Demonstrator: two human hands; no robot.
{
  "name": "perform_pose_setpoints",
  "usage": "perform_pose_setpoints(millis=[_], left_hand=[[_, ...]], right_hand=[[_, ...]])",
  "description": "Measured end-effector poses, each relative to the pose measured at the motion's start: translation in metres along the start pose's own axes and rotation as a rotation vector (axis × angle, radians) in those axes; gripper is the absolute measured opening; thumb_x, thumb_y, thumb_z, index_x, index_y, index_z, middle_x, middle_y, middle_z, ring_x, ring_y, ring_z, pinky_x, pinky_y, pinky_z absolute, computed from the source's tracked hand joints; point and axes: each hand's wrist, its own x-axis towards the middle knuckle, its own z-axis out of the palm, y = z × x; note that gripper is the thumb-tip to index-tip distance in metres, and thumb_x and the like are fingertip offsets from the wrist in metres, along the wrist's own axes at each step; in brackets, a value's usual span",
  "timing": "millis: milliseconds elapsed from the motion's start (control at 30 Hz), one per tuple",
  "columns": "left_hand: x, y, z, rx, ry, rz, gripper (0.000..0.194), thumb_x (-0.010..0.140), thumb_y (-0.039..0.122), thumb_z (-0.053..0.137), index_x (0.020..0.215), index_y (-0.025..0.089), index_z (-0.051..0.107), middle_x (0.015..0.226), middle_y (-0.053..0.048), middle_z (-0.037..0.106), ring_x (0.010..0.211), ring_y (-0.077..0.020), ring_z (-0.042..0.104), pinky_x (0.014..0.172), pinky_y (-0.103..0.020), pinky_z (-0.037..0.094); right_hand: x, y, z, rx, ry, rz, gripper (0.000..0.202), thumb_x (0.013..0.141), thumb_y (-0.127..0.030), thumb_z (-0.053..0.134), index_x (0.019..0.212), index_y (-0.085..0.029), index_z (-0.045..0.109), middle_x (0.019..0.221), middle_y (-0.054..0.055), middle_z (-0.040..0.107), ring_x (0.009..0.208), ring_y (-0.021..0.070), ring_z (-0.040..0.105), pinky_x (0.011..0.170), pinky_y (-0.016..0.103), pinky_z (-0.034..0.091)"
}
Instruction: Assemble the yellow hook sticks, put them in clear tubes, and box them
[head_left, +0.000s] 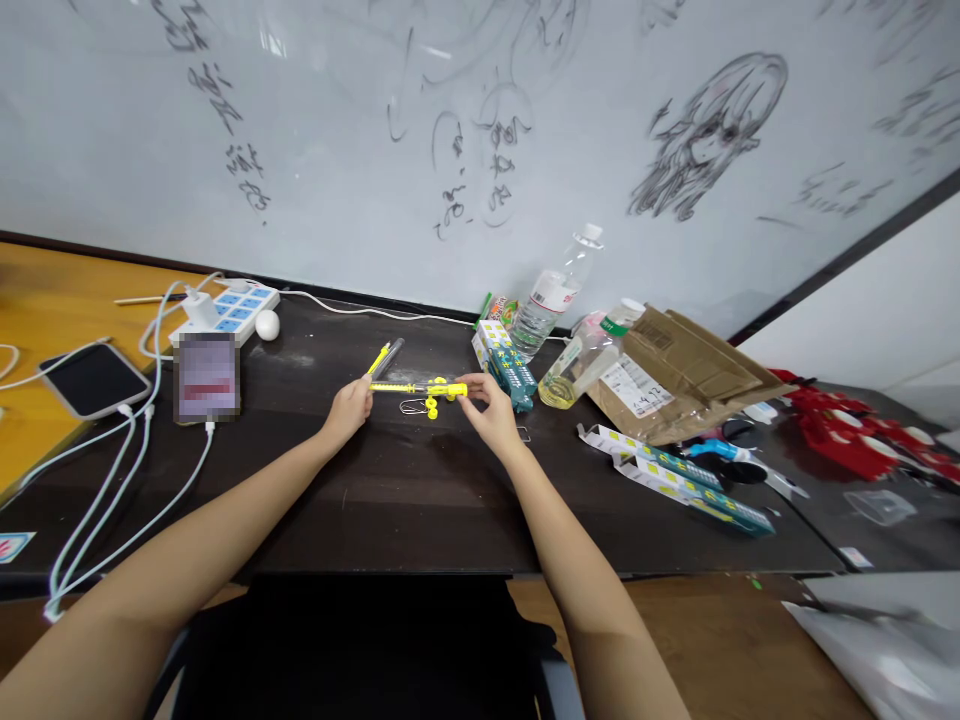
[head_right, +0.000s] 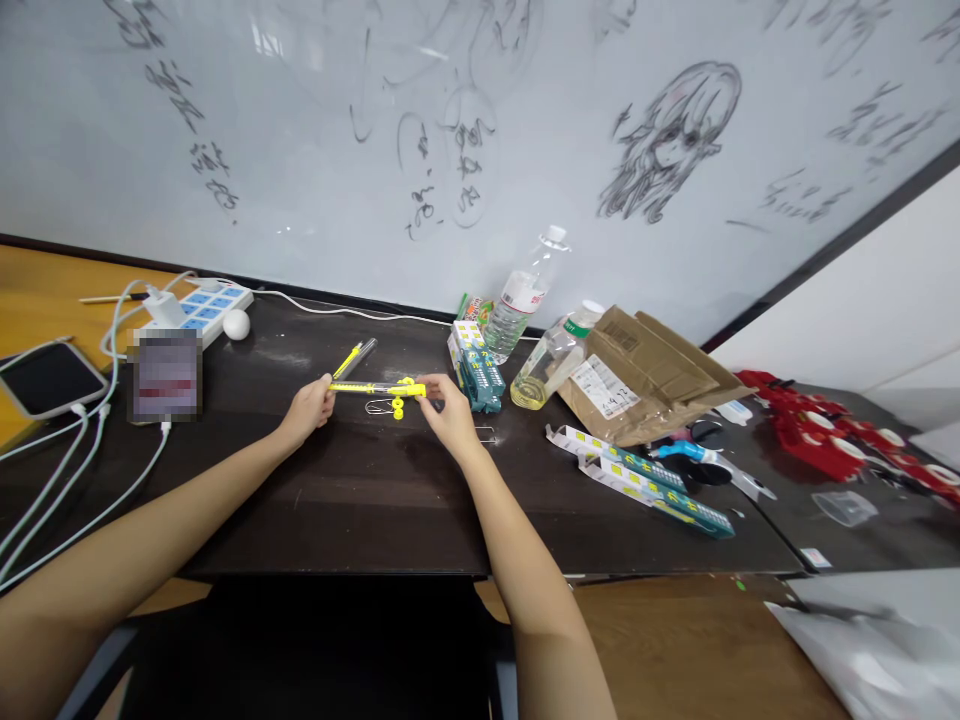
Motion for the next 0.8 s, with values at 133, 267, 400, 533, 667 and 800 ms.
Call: perform_pose_setpoints(millis=[133,267,400,533,667,800], left_hand=[[-0.0026,0.0036,0.0005,0.016,-0.012,0.009,0.038,0.089,0.039,0.038,0.058,0.02,0.031,0.044,0.007,0.027,0.033,-0.0051,0.024,0.034,-0.017,0.02],[-0.0018,0.0025,0.0004,-0.002,-0.005,-0.005,0.037,0.09,0.038,0.037,0.058,0.02,0.031,0.044,0.008,0.026,0.033,-0.0049,0.023,0.034,-0.017,0.019],[0.0007,-0.0005,-0.0004,-0.028,-0.008,-0.013,0.037,0.091,0.04,0.036,0.06,0.02,0.031,0.045,0.008,0.025,0.033,-0.0047,0.022,0.033,-0.017,0.019],[0.0012,-0.001,-0.0007,-0.038,-0.016,-0.005,0.036,0.09,0.04,0.036,0.06,0.021,0.031,0.045,0.008,0.026,0.032,-0.0048,0.022,0.033,-0.017,0.019],[-0.0003,0.0008,-0.0005,-0.033,-0.013,-0.005,0.036,0.09,0.039,0.036,0.06,0.021,0.031,0.044,0.008,0.025,0.032,-0.0049,0.022,0.033,-0.017,0.019],[-0.0011,0.0019,-0.0004,-0.039,-0.002,-0.015,0.036,0.09,0.039,0.037,0.06,0.021,0.031,0.044,0.008,0.026,0.032,-0.0048,0.022,0.032,-0.017,0.019]], right_hand=[[-0.0015,-0.0016,0.0037,-0.031,0.009,-0.061,0.018,0.084,-0.024,0.055,0.101,-0.021,0.056,0.102,0.007,0.061,0.092,0.018,0.062,0.08,0.033,0.055],[-0.0033,-0.0035,0.0065,0.062,-0.008,-0.015,0.03,0.082,-0.026,0.059,0.11,-0.022,0.051,0.108,0.008,0.059,0.096,0.0186,0.061,0.077,0.033,0.056],[-0.0032,-0.0021,0.0052,0.172,0.011,0.119,0.039,0.083,-0.034,0.058,0.119,-0.024,0.045,0.115,0.009,0.058,0.091,0.0166,0.062,0.076,0.032,0.056],[-0.0011,0.0036,0.0044,0.262,0.054,0.227,0.032,0.083,-0.046,0.056,0.104,-0.022,0.053,0.096,0.005,0.06,0.08,0.0153,0.062,0.07,0.031,0.056],[0.001,0.0054,0.0056,0.329,0.05,0.26,0.035,0.078,-0.05,0.062,0.097,-0.021,0.057,0.083,0.002,0.059,0.074,0.0146,0.061,0.067,0.031,0.056],[0.0017,0.0051,0.0063,0.337,0.04,0.261,0.036,0.076,-0.05,0.064,0.095,-0.021,0.056,0.082,0.002,0.059,0.073,0.0141,0.061,0.065,0.03,0.056]])
